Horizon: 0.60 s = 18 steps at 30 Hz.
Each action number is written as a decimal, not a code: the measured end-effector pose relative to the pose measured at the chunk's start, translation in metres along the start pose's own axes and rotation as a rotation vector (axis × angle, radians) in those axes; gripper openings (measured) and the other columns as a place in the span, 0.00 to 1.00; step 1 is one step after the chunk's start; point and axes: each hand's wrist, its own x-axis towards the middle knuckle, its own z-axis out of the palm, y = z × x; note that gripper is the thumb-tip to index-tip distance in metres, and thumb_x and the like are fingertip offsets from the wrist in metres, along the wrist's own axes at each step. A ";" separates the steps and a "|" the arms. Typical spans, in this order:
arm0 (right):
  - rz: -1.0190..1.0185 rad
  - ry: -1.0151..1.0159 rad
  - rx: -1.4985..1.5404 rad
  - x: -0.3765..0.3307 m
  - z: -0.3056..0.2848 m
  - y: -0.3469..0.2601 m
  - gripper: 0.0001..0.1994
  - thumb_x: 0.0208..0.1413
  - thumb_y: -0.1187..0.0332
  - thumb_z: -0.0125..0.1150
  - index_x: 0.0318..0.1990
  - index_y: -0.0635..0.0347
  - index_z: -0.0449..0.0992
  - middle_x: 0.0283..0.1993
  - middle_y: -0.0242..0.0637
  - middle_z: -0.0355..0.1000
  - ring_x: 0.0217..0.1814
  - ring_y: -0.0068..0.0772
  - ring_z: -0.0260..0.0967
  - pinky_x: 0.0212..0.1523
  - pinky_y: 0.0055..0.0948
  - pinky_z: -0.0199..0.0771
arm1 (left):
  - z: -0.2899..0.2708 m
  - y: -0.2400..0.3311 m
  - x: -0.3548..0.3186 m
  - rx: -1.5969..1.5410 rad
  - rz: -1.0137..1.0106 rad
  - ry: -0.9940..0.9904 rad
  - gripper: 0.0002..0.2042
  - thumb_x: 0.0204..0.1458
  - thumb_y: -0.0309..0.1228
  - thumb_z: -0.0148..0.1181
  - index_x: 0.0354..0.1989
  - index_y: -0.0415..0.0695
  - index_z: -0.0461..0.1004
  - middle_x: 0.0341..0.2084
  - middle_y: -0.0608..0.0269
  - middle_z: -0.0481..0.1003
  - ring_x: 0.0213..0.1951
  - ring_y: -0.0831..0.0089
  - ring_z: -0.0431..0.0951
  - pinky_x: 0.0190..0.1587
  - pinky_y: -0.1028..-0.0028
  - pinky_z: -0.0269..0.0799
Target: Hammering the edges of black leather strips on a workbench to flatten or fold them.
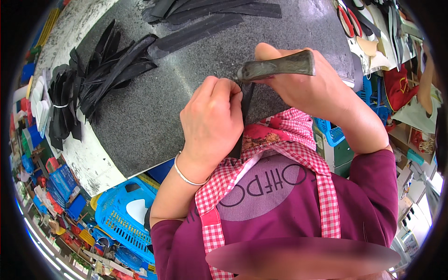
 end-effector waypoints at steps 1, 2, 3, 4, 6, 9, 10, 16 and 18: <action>0.040 0.014 0.049 -0.002 -0.002 0.003 0.09 0.65 0.66 0.67 0.46 0.56 0.75 0.28 0.46 0.77 0.30 0.60 0.79 0.29 0.52 0.78 | 0.000 0.002 0.005 -0.001 0.006 0.003 0.05 0.56 0.22 0.71 0.39 0.42 0.81 0.34 0.55 0.80 0.38 0.55 0.85 0.40 0.58 0.80; 0.058 0.070 0.107 -0.004 -0.007 0.007 0.08 0.67 0.65 0.66 0.46 0.56 0.75 0.31 0.47 0.78 0.33 0.60 0.80 0.32 0.53 0.78 | 0.001 0.002 0.015 0.075 0.093 0.026 0.06 0.56 0.23 0.70 0.40 0.42 0.79 0.34 0.55 0.79 0.39 0.54 0.84 0.40 0.57 0.79; 0.056 0.067 0.103 -0.006 -0.012 0.009 0.08 0.67 0.65 0.66 0.46 0.56 0.75 0.31 0.47 0.78 0.33 0.60 0.80 0.32 0.53 0.78 | 0.004 0.002 0.023 0.148 0.171 0.050 0.08 0.57 0.23 0.70 0.41 0.42 0.77 0.34 0.55 0.77 0.40 0.53 0.83 0.41 0.56 0.79; 0.090 0.100 0.089 -0.009 -0.018 0.008 0.08 0.67 0.66 0.67 0.46 0.56 0.75 0.32 0.47 0.78 0.35 0.60 0.80 0.33 0.53 0.78 | 0.005 -0.001 0.031 0.196 0.258 0.049 0.09 0.57 0.24 0.69 0.43 0.43 0.75 0.35 0.55 0.76 0.42 0.51 0.81 0.42 0.55 0.78; 0.182 0.109 0.081 -0.014 -0.026 0.006 0.08 0.68 0.69 0.68 0.46 0.60 0.76 0.36 0.46 0.74 0.39 0.56 0.77 0.38 0.47 0.75 | 0.007 0.002 0.047 0.218 0.337 0.029 0.09 0.57 0.24 0.69 0.42 0.43 0.75 0.35 0.55 0.76 0.42 0.52 0.81 0.42 0.55 0.78; 0.379 -0.103 -0.131 -0.018 -0.013 0.002 0.08 0.68 0.69 0.68 0.47 0.59 0.75 0.36 0.49 0.75 0.40 0.58 0.78 0.38 0.49 0.75 | 0.008 -0.004 0.061 0.290 0.491 0.007 0.03 0.60 0.26 0.62 0.39 0.42 0.76 0.32 0.58 0.78 0.39 0.54 0.82 0.42 0.56 0.80; 0.286 -0.004 -0.052 -0.023 -0.005 0.013 0.08 0.68 0.70 0.67 0.48 0.58 0.74 0.36 0.50 0.76 0.41 0.60 0.79 0.38 0.50 0.76 | 0.004 -0.009 0.062 0.170 0.457 -0.040 0.04 0.59 0.25 0.65 0.40 0.42 0.78 0.33 0.58 0.79 0.39 0.55 0.83 0.42 0.57 0.81; 0.108 0.076 0.029 -0.014 -0.007 0.025 0.12 0.64 0.69 0.64 0.52 0.59 0.72 0.28 0.51 0.78 0.32 0.62 0.81 0.30 0.56 0.80 | -0.010 -0.025 0.059 0.070 0.501 -0.085 0.08 0.53 0.22 0.74 0.42 0.42 0.87 0.33 0.59 0.82 0.36 0.59 0.85 0.40 0.64 0.81; 0.115 0.017 -0.010 -0.006 -0.013 0.010 0.11 0.63 0.69 0.64 0.51 0.59 0.73 0.28 0.50 0.79 0.32 0.62 0.82 0.30 0.55 0.81 | -0.010 -0.024 0.055 0.128 0.532 -0.060 0.08 0.52 0.23 0.73 0.41 0.44 0.87 0.34 0.61 0.81 0.37 0.60 0.84 0.40 0.64 0.81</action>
